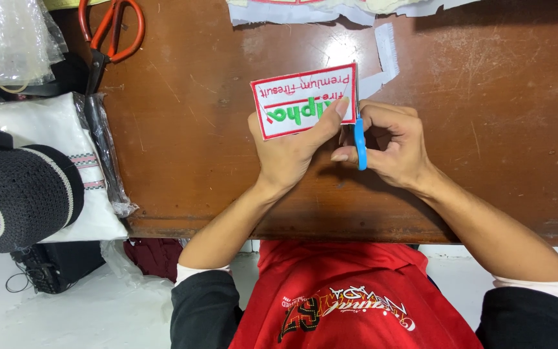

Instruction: Trimming the edges of a fabric label using scissors to remove excess material.

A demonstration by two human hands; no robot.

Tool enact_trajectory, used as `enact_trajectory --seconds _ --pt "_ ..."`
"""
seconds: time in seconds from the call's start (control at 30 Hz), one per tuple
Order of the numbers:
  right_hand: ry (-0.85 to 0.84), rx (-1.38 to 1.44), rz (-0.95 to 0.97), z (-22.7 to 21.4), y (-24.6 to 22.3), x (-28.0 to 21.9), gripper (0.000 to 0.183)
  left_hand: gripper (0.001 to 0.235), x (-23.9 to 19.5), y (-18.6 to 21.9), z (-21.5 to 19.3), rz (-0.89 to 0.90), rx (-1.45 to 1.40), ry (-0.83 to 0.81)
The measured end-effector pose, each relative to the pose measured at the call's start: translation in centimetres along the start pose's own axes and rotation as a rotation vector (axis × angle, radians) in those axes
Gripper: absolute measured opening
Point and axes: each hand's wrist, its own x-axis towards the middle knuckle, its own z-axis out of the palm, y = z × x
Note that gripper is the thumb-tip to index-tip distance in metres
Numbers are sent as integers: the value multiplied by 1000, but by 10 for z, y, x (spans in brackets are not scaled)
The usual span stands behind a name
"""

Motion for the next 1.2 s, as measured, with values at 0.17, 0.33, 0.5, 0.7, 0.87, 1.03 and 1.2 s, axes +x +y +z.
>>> enact_trajectory --seconds 0.17,0.33,0.5,0.7,0.87,1.03,1.2 --pt "7 -13 -4 -1 -1 1 33 35 -1 -2 1 -11 -10 -2" --pt "12 -18 -9 -1 -1 0 32 35 -1 0 2 -22 -10 -7" --pt "17 -10 -15 0 -2 0 35 36 0 0 2 -13 -11 -3" --pt "36 -20 -5 1 -2 -1 36 36 0 4 1 -48 -38 -15" --pt "40 8 0 2 -10 4 34 35 1 5 2 -47 -40 -9" --pt "20 20 -11 1 -5 2 31 37 0 -1 0 -35 -30 -2" --pt "6 24 -16 0 0 1 32 37 0 -4 -1 -33 -27 -16"
